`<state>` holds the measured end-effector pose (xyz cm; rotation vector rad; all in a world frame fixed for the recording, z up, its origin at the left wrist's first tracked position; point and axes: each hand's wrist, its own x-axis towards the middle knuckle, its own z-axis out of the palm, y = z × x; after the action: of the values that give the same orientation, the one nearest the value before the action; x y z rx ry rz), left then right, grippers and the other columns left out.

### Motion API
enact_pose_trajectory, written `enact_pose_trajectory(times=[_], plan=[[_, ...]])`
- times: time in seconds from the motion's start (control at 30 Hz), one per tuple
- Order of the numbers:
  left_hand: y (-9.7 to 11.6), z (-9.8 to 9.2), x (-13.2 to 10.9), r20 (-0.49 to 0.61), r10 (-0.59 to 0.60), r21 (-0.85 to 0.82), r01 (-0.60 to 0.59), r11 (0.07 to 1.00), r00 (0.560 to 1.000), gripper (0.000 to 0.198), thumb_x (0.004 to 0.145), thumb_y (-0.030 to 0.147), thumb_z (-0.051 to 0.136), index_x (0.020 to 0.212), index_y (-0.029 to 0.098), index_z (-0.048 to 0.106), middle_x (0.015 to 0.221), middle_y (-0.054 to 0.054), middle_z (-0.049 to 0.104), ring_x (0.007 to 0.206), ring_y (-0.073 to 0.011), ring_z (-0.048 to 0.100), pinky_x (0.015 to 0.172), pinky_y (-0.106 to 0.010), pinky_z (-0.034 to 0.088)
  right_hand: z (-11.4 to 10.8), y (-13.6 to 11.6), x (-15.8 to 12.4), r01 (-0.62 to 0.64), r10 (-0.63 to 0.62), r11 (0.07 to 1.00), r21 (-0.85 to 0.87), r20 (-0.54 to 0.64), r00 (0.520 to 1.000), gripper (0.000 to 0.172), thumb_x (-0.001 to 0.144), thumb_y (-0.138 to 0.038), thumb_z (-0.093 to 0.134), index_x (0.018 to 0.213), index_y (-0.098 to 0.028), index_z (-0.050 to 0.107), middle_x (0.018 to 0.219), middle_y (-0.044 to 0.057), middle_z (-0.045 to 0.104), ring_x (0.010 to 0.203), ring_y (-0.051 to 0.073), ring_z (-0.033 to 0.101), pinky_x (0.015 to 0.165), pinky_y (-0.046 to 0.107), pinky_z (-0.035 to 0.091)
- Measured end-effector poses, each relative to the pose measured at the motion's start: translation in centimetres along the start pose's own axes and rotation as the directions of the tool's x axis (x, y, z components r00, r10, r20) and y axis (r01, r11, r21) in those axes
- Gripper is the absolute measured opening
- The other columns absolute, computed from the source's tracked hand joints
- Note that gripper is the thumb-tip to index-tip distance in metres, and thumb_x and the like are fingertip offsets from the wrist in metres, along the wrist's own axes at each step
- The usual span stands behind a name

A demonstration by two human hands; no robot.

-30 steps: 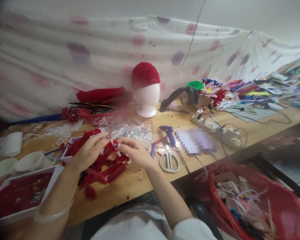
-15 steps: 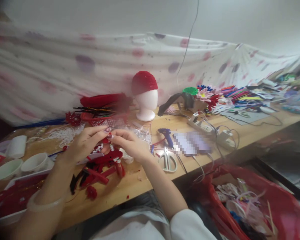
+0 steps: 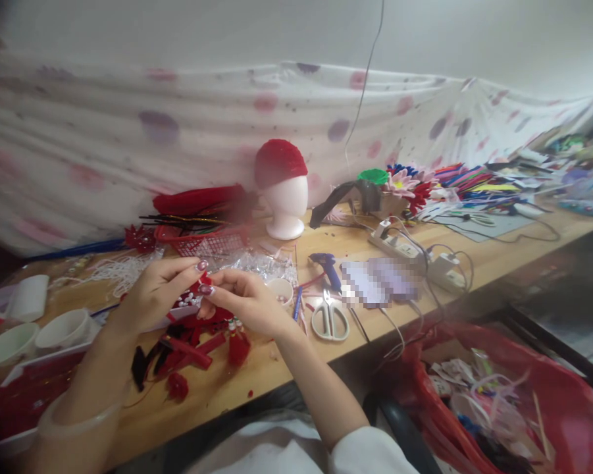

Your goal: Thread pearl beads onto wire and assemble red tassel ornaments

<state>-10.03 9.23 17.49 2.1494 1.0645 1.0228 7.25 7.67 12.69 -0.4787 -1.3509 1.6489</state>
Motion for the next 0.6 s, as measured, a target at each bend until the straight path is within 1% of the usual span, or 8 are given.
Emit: enact_pose_trajectory(times=[0.1,0.17,0.3,0.47,0.6], plan=[[0.1,-0.1,-0.2,0.011,-0.011,0.05,0.011,0.999,1.0,0.037,0.09,0.035,0.044,0.055,0.024,0.037,0.053,0.005,0.036,0.051,-0.0127,0.036,0.049,-0.029,0.028,-0.1,0.1,-0.2,-0.007,0.007,1.0,-0.002,-0.005,1.0,0.036,0.085,-0.051,0.077,0.086,-0.017,0.066,0.066,-0.003,0.069,0.063,0.01,0.065,0.067,0.022,0.054],[0.1,-0.1,-0.3,0.009,-0.025,0.053,0.024,0.998,1.0,0.037,0.09,0.036,0.045,0.056,0.024,0.038,0.053,0.005,0.037,0.051,-0.0129,0.037,0.05,-0.029,0.029,-0.1,0.1,-0.3,-0.009,0.009,1.0,0.002,-0.006,1.0,0.035,0.086,-0.051,0.077,0.085,-0.017,0.065,0.065,-0.003,0.069,0.062,0.009,0.065,0.066,0.022,0.054],[0.0,0.2,-0.4,0.014,-0.058,-0.035,0.059,0.998,0.998,0.037,0.089,0.037,0.046,0.055,0.023,0.041,0.052,0.005,0.039,0.051,-0.0132,0.039,0.05,-0.028,0.03,0.0,0.0,-0.6,-0.004,0.004,1.0,0.01,-0.015,1.0,0.036,0.086,-0.051,0.076,0.083,-0.017,0.064,0.067,-0.003,0.069,0.061,0.009,0.064,0.067,0.022,0.053],[-0.8,0.8,-0.9,0.007,-0.122,-0.167,0.122,0.978,0.992,0.036,0.088,0.037,0.049,0.055,0.022,0.045,0.054,0.005,0.043,0.052,-0.0128,0.039,0.049,-0.027,0.031,0.0,0.2,-0.9,-0.012,0.012,1.0,0.0,-0.021,1.0,0.039,0.087,-0.054,0.074,0.082,-0.017,0.063,0.068,-0.003,0.068,0.061,0.009,0.062,0.067,0.023,0.053],[-1.4,1.2,-1.5,-0.016,-0.16,-0.176,0.155,0.972,0.987,0.038,0.088,0.038,0.05,0.054,0.021,0.048,0.053,0.005,0.041,0.051,-0.0127,0.038,0.049,-0.026,0.031,-0.1,0.5,-1.0,-0.017,0.016,1.0,-0.016,-0.033,0.999,0.04,0.088,-0.055,0.072,0.082,-0.017,0.064,0.068,-0.003,0.068,0.061,0.009,0.061,0.067,0.024,0.051]])
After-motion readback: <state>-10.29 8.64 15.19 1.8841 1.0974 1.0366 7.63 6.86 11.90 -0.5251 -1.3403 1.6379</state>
